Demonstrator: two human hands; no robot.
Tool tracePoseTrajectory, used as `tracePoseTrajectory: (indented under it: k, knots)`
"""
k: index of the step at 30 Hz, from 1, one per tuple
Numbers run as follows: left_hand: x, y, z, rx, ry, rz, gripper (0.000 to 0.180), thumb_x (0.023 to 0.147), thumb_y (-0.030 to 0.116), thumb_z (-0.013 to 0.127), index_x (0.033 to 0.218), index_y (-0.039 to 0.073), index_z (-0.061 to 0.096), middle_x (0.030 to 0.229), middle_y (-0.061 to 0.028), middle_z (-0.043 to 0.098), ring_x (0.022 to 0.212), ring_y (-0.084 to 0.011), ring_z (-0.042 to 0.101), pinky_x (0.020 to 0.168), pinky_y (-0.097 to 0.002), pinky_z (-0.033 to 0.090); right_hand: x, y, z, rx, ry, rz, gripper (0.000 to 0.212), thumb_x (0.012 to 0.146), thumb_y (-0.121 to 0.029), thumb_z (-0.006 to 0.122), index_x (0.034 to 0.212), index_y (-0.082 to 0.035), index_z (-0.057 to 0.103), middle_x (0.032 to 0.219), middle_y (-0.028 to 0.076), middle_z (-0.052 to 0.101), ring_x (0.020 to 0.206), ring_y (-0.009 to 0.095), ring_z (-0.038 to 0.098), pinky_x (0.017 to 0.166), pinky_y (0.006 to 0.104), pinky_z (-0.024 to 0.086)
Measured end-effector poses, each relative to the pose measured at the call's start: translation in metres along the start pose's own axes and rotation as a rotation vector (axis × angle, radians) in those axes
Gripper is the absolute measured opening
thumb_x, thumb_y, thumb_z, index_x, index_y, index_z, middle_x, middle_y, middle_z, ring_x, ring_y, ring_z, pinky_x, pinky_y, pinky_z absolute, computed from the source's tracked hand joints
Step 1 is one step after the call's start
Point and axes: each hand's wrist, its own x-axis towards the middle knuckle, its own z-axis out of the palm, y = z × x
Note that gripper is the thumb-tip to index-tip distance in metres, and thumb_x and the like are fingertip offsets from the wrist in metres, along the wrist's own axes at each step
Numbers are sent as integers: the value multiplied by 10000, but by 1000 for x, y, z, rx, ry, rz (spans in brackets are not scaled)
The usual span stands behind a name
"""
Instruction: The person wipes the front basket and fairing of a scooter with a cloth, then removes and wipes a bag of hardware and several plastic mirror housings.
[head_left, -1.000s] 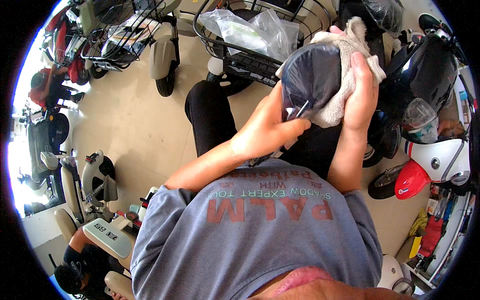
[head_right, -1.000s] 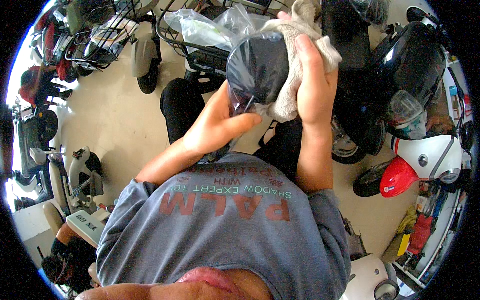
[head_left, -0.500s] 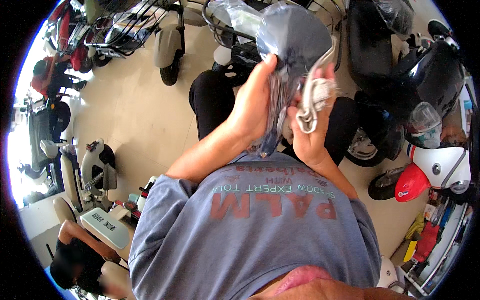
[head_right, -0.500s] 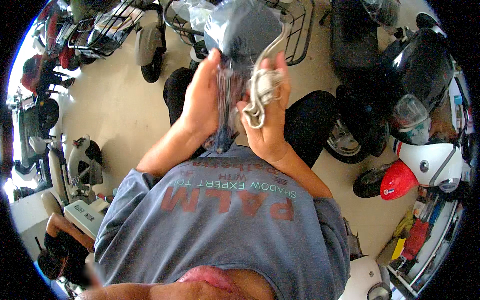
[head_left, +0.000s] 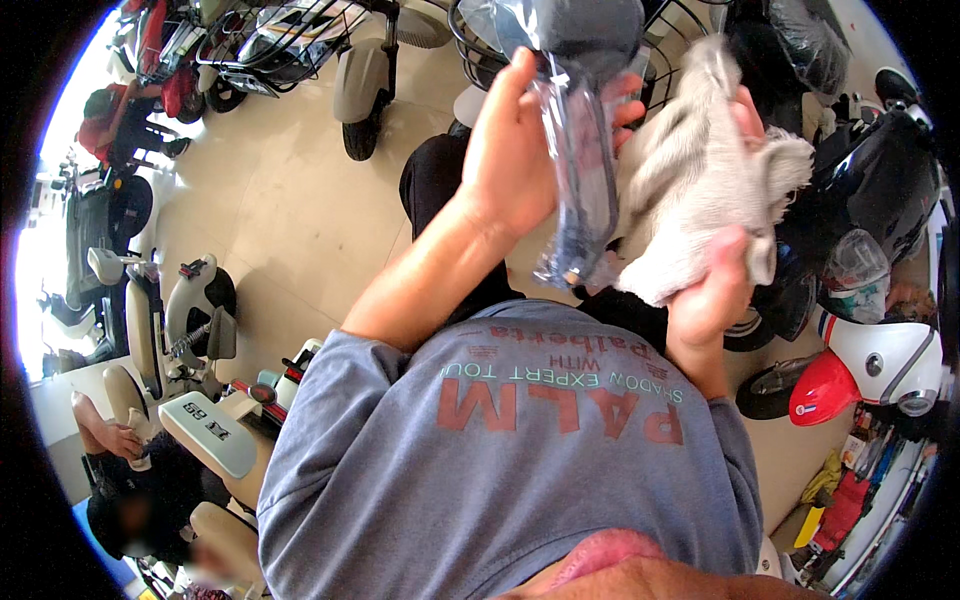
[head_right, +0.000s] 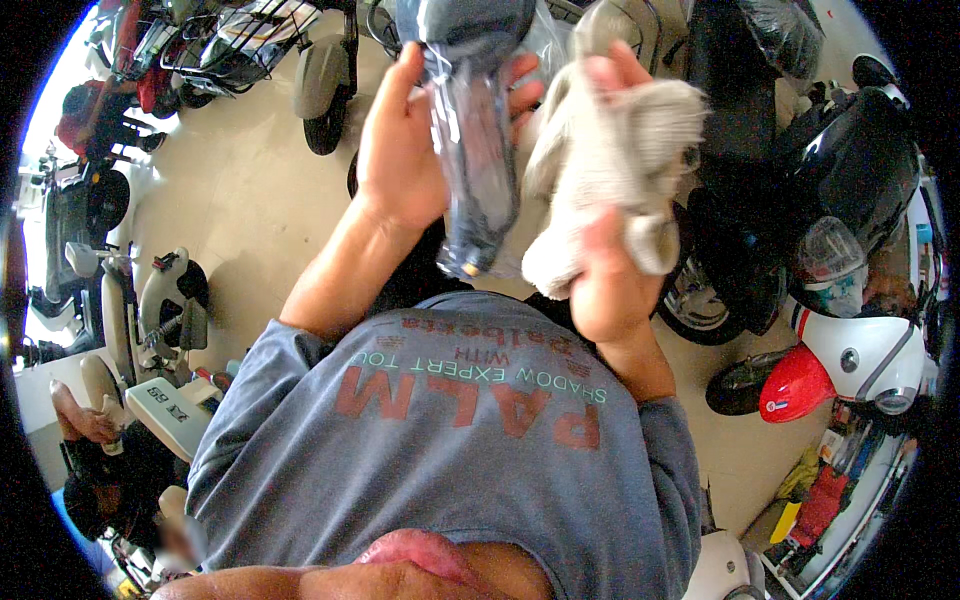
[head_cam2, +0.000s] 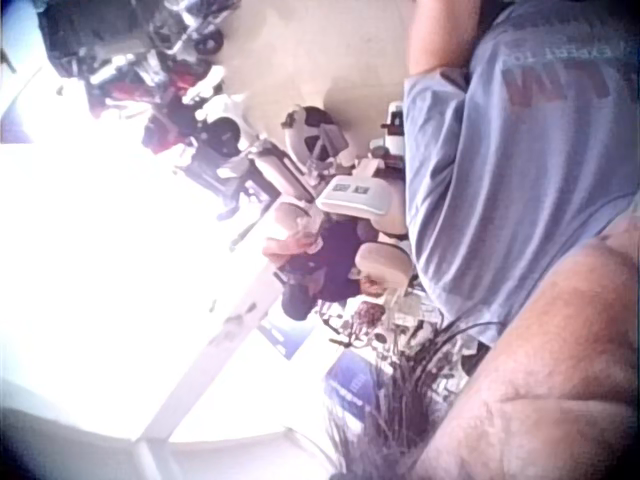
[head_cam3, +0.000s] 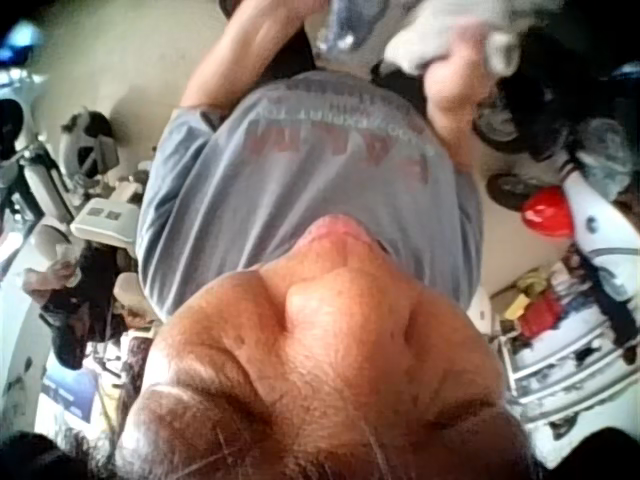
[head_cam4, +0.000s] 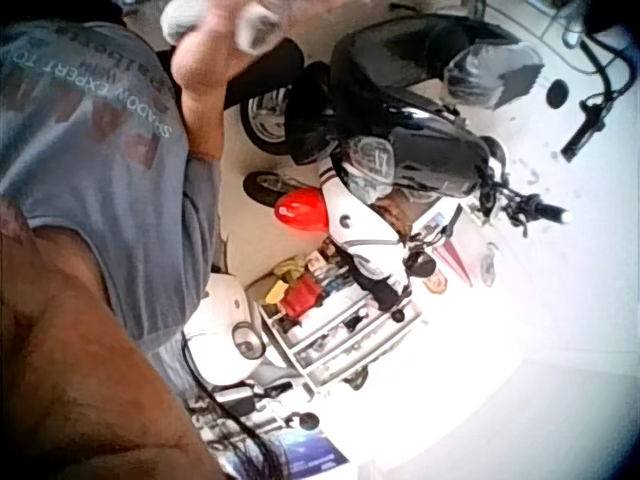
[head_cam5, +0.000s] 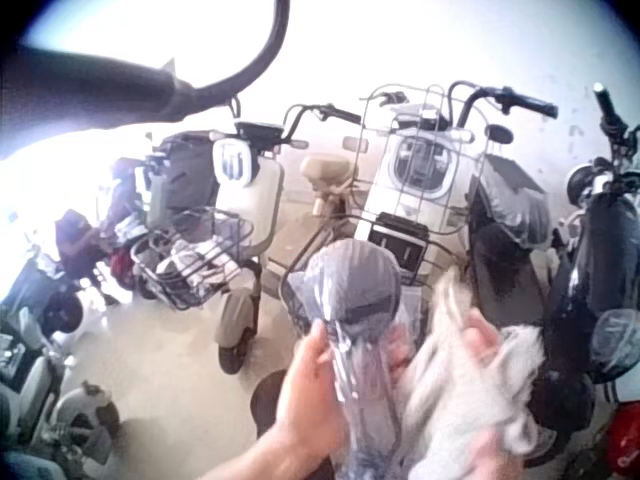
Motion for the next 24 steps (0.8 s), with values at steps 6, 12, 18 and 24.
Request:
tracePoseTrajectory:
  k: [6,12,18,24]
  knots:
    - [-13,-6,-16,-246,-98,45,471,1055,371,401,1363,32,512,1356,-159,575,1224,-256,575,1054,-408,474,-12,13,17,-1056,-590,-275,539,857,-353,665,1362,-179,589,1454,87,470,1270,293,426,1067,439,279]
    - [3,20,23,272,238,248,657,1019,509,350,1413,-12,420,1311,-199,574,1181,-304,577,1009,-437,478,-25,27,0,-816,-658,-244,566,724,-43,720,1266,-183,640,1283,25,580,1149,273,480,992,364,358]
    - [32,53,50,408,139,340,572,986,479,456,1280,-5,536,1166,-158,646,1051,-267,635,919,-379,517,-40,45,-23,-448,-636,193,435,761,26,639,1188,-55,614,1188,85,587,1104,296,537,969,375,420]
    - [80,95,85,970,252,431,254,931,130,624,1123,-37,619,963,-123,692,795,-199,686,706,-286,570,-57,56,-62,-264,-525,634,326,867,-32,629,1189,3,592,1068,112,628,1028,202,601,949,306,443]
